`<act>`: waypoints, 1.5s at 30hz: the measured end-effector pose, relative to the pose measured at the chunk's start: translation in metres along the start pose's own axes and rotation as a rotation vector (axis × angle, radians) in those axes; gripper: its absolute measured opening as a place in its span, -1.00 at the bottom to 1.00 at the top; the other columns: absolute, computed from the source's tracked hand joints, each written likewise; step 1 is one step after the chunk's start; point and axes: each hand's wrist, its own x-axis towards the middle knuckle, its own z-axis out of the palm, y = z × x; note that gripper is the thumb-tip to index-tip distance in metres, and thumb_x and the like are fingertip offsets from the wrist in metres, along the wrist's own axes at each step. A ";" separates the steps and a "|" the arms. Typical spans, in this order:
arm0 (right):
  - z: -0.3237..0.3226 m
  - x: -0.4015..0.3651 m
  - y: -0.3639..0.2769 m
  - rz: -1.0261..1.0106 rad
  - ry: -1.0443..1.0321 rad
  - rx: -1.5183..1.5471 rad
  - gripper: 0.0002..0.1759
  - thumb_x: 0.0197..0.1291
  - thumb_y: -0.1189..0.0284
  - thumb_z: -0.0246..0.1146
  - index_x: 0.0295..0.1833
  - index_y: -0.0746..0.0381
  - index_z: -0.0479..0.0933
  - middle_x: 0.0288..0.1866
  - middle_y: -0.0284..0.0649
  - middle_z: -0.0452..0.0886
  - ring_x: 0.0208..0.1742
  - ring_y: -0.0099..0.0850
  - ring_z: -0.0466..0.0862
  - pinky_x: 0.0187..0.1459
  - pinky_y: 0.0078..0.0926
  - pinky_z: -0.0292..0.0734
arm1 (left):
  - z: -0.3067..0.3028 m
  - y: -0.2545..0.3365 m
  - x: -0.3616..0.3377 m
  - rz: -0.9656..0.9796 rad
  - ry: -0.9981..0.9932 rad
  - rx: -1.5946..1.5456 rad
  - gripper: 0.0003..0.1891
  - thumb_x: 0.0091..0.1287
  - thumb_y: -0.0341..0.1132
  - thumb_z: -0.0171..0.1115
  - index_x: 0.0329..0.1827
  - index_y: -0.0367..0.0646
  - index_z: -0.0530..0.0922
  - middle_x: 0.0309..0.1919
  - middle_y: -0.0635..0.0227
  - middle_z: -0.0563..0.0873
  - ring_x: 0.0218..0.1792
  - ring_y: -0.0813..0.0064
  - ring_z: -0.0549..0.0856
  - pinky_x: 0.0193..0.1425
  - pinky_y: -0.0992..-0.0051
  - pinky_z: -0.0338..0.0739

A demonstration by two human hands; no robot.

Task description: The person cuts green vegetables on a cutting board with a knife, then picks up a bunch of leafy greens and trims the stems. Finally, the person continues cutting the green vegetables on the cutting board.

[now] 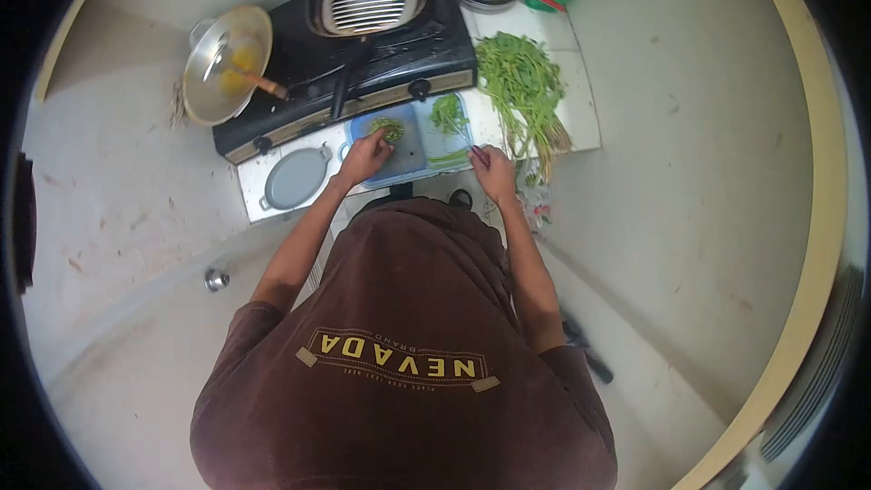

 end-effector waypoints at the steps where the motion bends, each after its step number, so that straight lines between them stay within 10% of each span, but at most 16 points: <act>1: -0.006 -0.009 0.005 0.057 0.021 0.008 -0.59 0.35 0.12 0.35 -0.14 0.31 0.65 -0.35 0.01 0.66 -0.33 -0.06 0.66 -0.21 -0.14 0.52 | 0.002 0.004 0.009 0.055 -0.051 -0.001 -0.53 0.37 -0.38 0.32 0.35 -0.18 0.54 -0.30 0.11 0.77 -0.27 0.12 0.77 -0.13 0.20 0.61; 12: -0.006 -0.107 0.030 0.372 0.332 0.185 -0.58 0.38 0.13 0.38 -0.16 0.35 0.62 -0.50 -0.22 0.56 -0.45 -0.49 0.45 -0.36 -0.39 0.41 | 0.048 0.041 0.093 0.339 -0.435 0.080 -0.64 0.27 -0.41 0.33 0.14 -0.24 0.67 -0.15 0.12 0.81 -0.16 0.10 0.79 0.01 0.22 0.66; 18: 0.011 -0.131 0.028 0.502 0.360 0.268 -0.57 0.35 0.11 0.36 -0.11 0.34 0.67 -0.43 -0.05 0.66 -0.42 -0.30 0.61 -0.26 -0.30 0.51 | 0.066 0.044 0.092 0.346 -0.578 0.312 -0.64 0.18 -0.37 0.42 0.06 -0.20 0.65 -0.20 0.13 0.81 -0.09 0.09 0.78 0.07 0.18 0.64; 45: 0.019 -0.122 0.022 0.460 0.298 0.288 -0.53 0.38 0.09 0.35 -0.24 0.35 0.58 -0.54 -0.24 0.45 -0.45 -0.47 0.38 -0.36 -0.36 0.35 | 0.089 0.033 0.072 0.513 -0.389 0.380 -0.77 0.17 -0.37 0.32 -0.10 -0.11 0.72 -0.20 0.14 0.74 -0.04 0.01 0.70 0.08 0.09 0.57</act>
